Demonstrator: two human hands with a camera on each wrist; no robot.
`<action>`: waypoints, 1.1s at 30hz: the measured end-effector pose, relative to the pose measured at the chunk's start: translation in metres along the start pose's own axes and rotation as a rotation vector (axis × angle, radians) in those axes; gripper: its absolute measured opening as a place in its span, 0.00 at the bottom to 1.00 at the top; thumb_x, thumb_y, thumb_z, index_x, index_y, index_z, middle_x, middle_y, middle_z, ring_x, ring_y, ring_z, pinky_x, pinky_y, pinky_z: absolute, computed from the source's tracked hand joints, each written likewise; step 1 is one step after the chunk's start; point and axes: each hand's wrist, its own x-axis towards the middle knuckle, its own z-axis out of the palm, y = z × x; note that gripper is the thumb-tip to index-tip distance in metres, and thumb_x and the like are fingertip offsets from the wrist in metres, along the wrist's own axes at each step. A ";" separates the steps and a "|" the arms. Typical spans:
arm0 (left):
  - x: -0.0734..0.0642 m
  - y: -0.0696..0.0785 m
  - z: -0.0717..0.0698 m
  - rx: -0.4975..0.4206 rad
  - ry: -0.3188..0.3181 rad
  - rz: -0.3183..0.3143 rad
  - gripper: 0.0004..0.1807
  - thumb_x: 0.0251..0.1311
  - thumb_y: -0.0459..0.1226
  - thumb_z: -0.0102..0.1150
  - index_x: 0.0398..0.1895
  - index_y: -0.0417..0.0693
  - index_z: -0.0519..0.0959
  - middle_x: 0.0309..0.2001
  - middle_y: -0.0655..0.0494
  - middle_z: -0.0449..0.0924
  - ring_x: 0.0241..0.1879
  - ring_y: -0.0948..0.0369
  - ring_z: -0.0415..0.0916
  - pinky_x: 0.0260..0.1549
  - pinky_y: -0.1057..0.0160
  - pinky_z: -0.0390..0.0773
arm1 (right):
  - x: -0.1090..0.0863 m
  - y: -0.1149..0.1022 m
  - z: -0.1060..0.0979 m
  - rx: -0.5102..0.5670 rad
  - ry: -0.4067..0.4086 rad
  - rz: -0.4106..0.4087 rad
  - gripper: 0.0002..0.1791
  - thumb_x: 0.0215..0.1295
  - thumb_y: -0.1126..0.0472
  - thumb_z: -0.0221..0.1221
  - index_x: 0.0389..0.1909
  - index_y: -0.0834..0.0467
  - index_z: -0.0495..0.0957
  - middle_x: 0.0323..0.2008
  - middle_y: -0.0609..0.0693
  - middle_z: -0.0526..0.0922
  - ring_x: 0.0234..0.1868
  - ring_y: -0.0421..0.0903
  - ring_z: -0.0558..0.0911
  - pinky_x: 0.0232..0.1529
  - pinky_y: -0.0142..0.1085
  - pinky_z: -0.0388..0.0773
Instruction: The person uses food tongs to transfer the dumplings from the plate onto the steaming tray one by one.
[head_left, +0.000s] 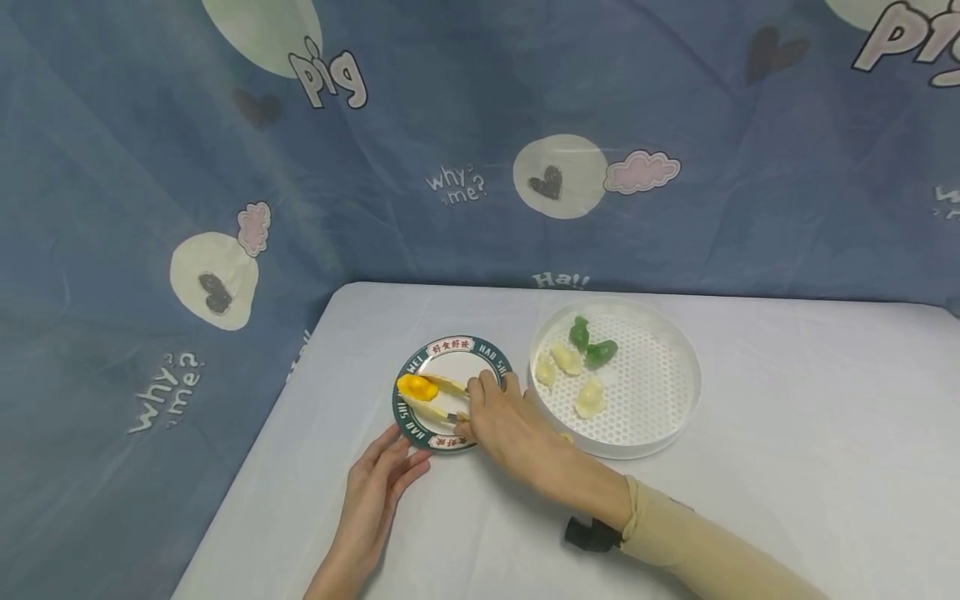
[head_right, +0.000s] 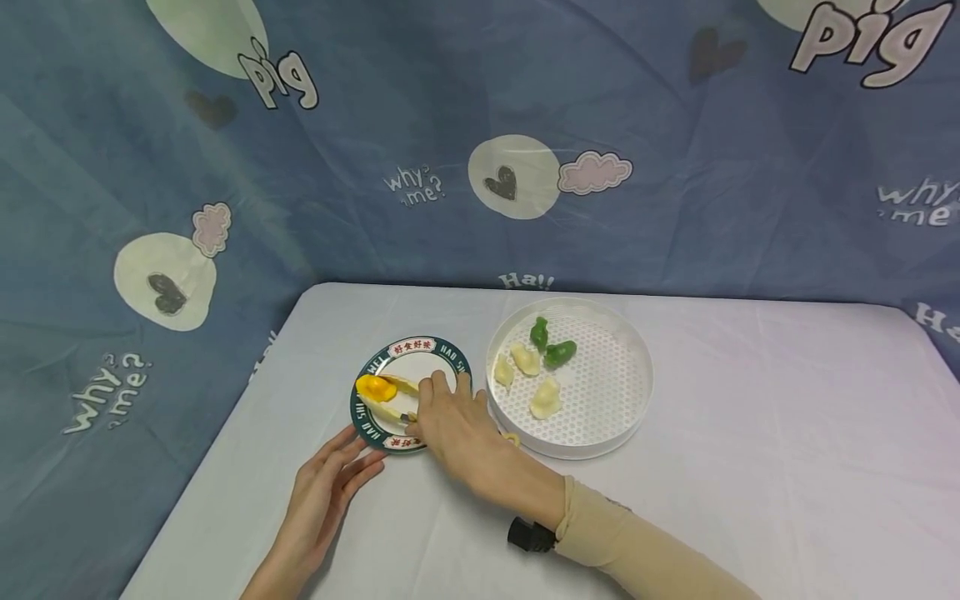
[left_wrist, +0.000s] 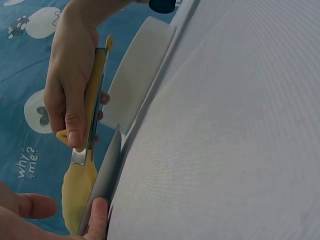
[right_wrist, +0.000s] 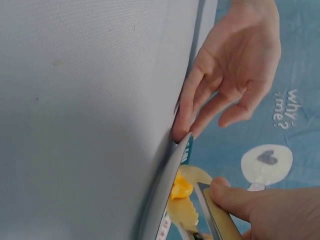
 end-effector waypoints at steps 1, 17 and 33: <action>0.000 0.000 0.000 0.001 0.000 0.000 0.37 0.83 0.43 0.47 0.87 0.39 0.51 0.76 0.36 0.67 0.56 0.64 0.84 0.60 0.72 0.90 | -0.001 0.001 -0.001 -0.001 0.001 -0.004 0.28 0.75 0.39 0.62 0.52 0.62 0.74 0.39 0.52 0.74 0.39 0.52 0.73 0.32 0.41 0.84; 0.001 0.000 0.001 0.025 0.024 -0.009 0.36 0.83 0.43 0.48 0.86 0.39 0.53 0.74 0.36 0.68 0.56 0.63 0.85 0.60 0.71 0.90 | -0.018 0.016 -0.020 0.096 -0.045 0.075 0.29 0.76 0.42 0.62 0.56 0.64 0.73 0.41 0.55 0.75 0.38 0.53 0.70 0.30 0.43 0.80; -0.001 0.002 0.000 0.018 0.001 -0.011 0.36 0.83 0.41 0.48 0.86 0.39 0.53 0.73 0.39 0.69 0.56 0.64 0.85 0.62 0.72 0.89 | -0.056 0.053 -0.058 0.078 -0.004 0.159 0.24 0.75 0.44 0.63 0.50 0.62 0.71 0.36 0.52 0.70 0.37 0.53 0.70 0.26 0.35 0.65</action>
